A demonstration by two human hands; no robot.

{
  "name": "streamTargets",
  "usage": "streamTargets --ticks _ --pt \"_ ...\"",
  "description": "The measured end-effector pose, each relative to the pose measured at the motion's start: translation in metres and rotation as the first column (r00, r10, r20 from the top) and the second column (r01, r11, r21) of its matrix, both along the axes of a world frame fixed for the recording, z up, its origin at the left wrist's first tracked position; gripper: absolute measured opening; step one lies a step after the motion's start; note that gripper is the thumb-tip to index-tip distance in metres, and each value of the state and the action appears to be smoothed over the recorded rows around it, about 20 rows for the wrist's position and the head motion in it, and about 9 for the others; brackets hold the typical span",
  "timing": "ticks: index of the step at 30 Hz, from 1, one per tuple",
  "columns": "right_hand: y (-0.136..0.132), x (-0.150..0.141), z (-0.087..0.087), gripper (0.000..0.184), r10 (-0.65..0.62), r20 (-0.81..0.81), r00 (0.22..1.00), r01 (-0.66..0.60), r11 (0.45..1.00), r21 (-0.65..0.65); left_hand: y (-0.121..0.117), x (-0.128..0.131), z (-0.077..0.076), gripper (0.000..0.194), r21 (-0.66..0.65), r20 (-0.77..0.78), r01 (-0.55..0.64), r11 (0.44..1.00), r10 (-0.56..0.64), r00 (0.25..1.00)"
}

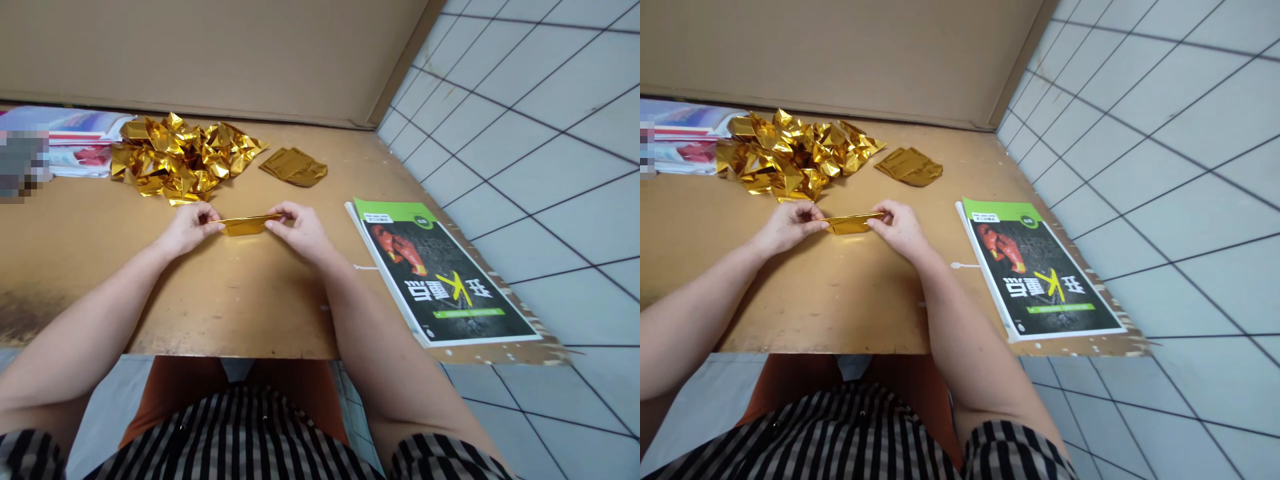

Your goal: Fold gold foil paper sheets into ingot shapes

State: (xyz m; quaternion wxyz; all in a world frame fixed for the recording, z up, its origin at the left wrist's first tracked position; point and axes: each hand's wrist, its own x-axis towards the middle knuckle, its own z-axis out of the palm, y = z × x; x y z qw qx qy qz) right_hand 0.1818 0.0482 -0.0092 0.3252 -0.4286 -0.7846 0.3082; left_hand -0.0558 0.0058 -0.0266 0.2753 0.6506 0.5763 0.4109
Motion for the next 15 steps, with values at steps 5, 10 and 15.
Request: streamTargets --ticks 5,10,15 --pt "-0.004 -0.0018 0.0009 0.017 0.078 0.035 0.996 -0.076 0.995 -0.062 -0.0007 -0.0006 0.0025 0.017 0.022 -0.011 0.024 0.999 -0.024 1.0" --pt "-0.0041 -0.0012 0.0011 0.019 0.017 -0.017 1.0 -0.017 1.0 -0.021 -0.0024 -0.0006 0.0068 0.017 0.039 -0.001 0.008 0.999 -0.008 1.0" --pt "-0.0032 -0.0016 -0.0007 0.018 -0.011 -0.092 0.996 0.009 1.0 -0.021 -0.0034 -0.0016 0.0091 0.015 0.054 -0.019 -0.026 0.998 0.027 0.999"
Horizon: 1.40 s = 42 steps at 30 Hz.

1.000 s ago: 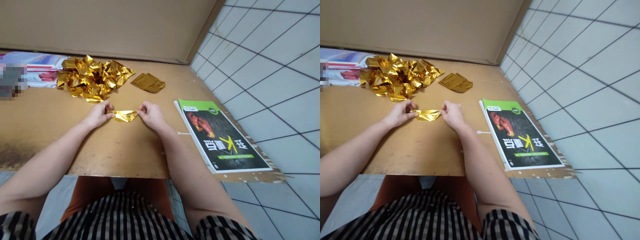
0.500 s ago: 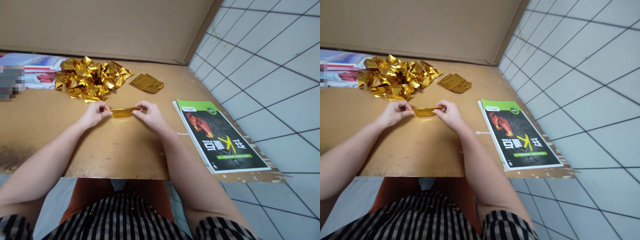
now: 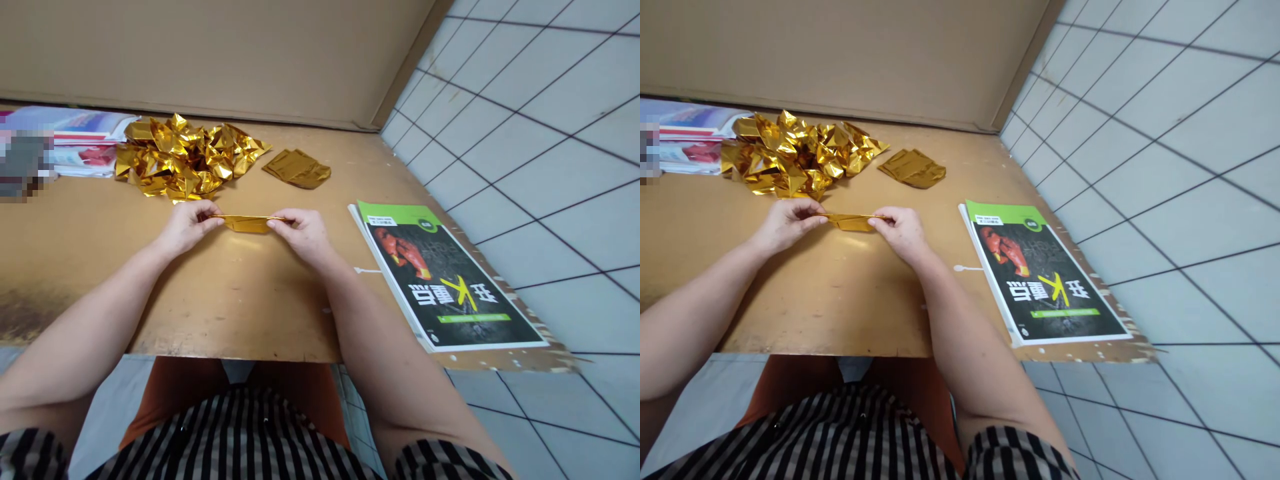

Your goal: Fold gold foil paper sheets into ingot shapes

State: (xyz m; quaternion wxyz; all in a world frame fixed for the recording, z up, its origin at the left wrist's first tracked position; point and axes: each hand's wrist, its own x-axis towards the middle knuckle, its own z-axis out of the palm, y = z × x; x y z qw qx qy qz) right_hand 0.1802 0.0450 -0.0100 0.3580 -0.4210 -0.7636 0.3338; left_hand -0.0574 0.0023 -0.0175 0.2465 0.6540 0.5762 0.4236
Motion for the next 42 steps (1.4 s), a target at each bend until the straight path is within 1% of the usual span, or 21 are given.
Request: streamTargets --ticks 3,10,17,23,28,33,39,42 --pt "0.0 -0.001 -0.002 0.018 -0.006 -0.032 0.999 0.006 1.0 -0.018 0.0 0.0 0.0 0.013 0.016 0.02 -0.019 1.0 0.018 1.0" --pt "0.0 -0.004 -0.007 0.019 -0.021 -0.089 0.996 0.014 0.996 -0.086 0.001 0.001 -0.002 0.014 0.035 0.125 -0.084 0.996 0.079 0.989" --pt "0.003 -0.005 -0.01 0.018 -0.051 -0.199 0.979 0.016 0.985 -0.173 0.002 0.003 -0.001 0.011 -0.011 0.241 -0.13 0.992 0.128 0.962" --pt "0.004 -0.003 -0.011 0.024 -0.058 -0.263 0.963 -0.001 0.976 -0.218 0.002 0.002 -0.001 0.016 -0.072 0.292 -0.113 0.991 0.129 0.948" --pt "0.002 -0.003 -0.011 0.03 -0.053 -0.246 0.968 -0.004 0.974 -0.226 0.002 0.002 0.0 0.017 -0.087 0.347 -0.11 0.99 0.134 0.928" --pt "0.002 -0.004 -0.011 0.029 -0.063 -0.242 0.968 0.004 0.972 -0.235 0.001 0.005 0.0 0.021 -0.084 0.375 -0.107 0.991 0.131 0.918" --pt "0.002 -0.004 -0.01 0.026 -0.071 -0.197 0.978 0.024 0.973 -0.229 0.0 0.006 0.001 0.022 -0.109 0.338 -0.117 0.987 0.147 0.93" --pt "0.001 -0.004 -0.009 0.025 -0.074 -0.155 0.985 0.041 0.977 -0.208 0.001 0.005 0.001 0.022 -0.116 0.322 -0.104 0.988 0.136 0.937"
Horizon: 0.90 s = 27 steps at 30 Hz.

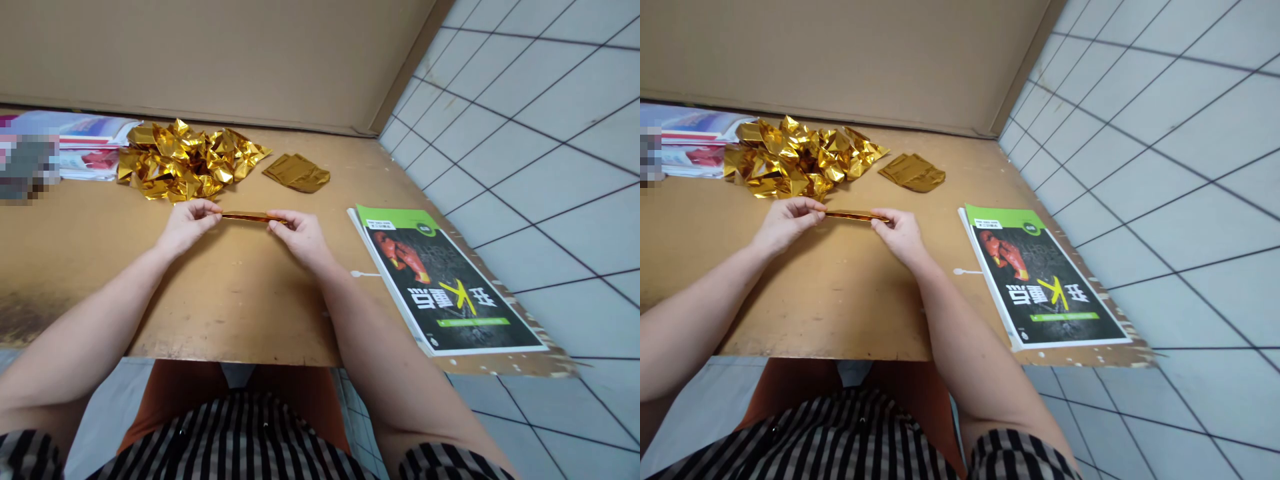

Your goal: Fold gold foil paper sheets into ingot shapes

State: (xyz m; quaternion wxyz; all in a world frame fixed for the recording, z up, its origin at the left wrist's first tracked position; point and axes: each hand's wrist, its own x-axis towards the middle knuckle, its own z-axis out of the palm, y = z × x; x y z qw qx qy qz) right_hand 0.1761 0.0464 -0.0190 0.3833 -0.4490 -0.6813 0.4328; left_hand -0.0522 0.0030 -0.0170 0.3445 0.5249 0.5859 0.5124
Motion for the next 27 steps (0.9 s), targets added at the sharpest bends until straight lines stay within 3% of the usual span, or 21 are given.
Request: streamTargets --ticks 13,21,27 --pt "0.008 -0.001 -0.013 0.029 0.064 0.011 0.998 -0.065 0.994 0.088 -0.001 0.008 0.006 0.013 -0.087 -0.004 -0.011 0.996 0.011 1.0" --pt "0.01 -0.002 -0.018 0.029 0.072 -0.001 0.997 -0.072 0.994 0.082 0.0 0.009 0.0 0.008 -0.023 -0.068 -0.019 1.0 0.017 0.998" --pt "0.007 -0.003 -0.014 0.027 0.032 0.141 0.99 -0.053 0.988 0.147 0.0 0.007 -0.003 0.007 0.019 -0.111 -0.013 1.0 0.015 0.994"
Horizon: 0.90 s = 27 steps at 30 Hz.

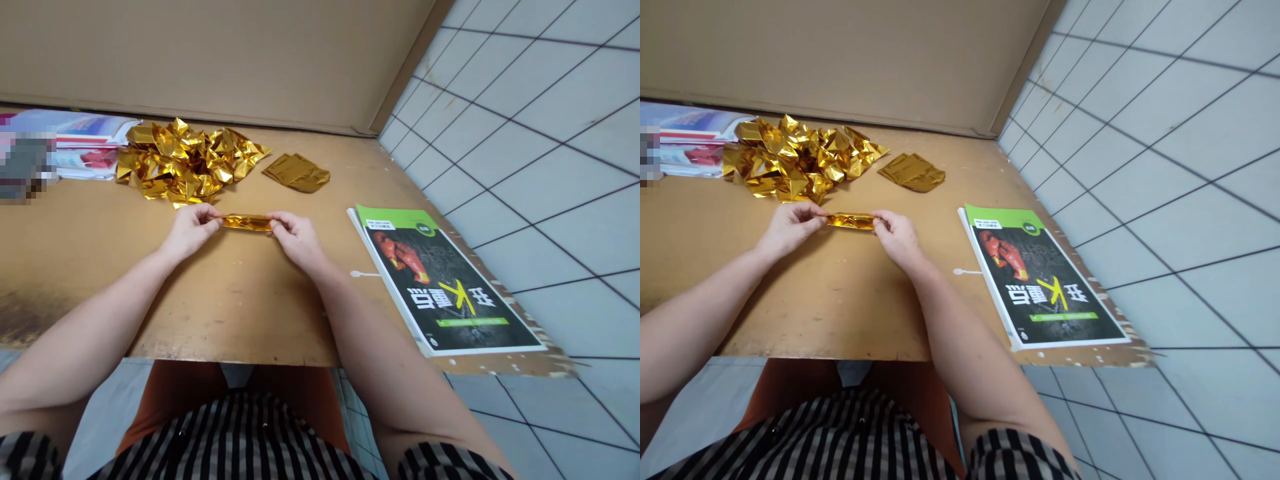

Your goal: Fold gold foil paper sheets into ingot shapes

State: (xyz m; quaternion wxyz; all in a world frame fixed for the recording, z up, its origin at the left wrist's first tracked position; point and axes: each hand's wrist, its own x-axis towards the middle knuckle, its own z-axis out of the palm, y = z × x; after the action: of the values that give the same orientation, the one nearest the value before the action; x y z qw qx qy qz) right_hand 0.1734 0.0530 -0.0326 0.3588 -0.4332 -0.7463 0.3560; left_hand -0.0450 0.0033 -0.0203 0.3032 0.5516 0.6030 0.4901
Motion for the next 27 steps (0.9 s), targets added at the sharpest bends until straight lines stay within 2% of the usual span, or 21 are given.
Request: streamTargets --ticks 11,27 --pt "-0.0063 0.0026 0.0085 0.032 -0.037 0.208 0.977 -0.01 0.976 0.217 -0.0024 0.0018 0.0034 0.006 -0.042 -0.028 0.001 0.999 -0.002 1.0" --pt "-0.0083 0.0027 0.0084 0.033 -0.008 0.182 0.983 -0.031 0.977 0.212 -0.0011 -0.0013 -0.0012 0.013 0.011 -0.029 0.01 1.0 -0.01 1.0"
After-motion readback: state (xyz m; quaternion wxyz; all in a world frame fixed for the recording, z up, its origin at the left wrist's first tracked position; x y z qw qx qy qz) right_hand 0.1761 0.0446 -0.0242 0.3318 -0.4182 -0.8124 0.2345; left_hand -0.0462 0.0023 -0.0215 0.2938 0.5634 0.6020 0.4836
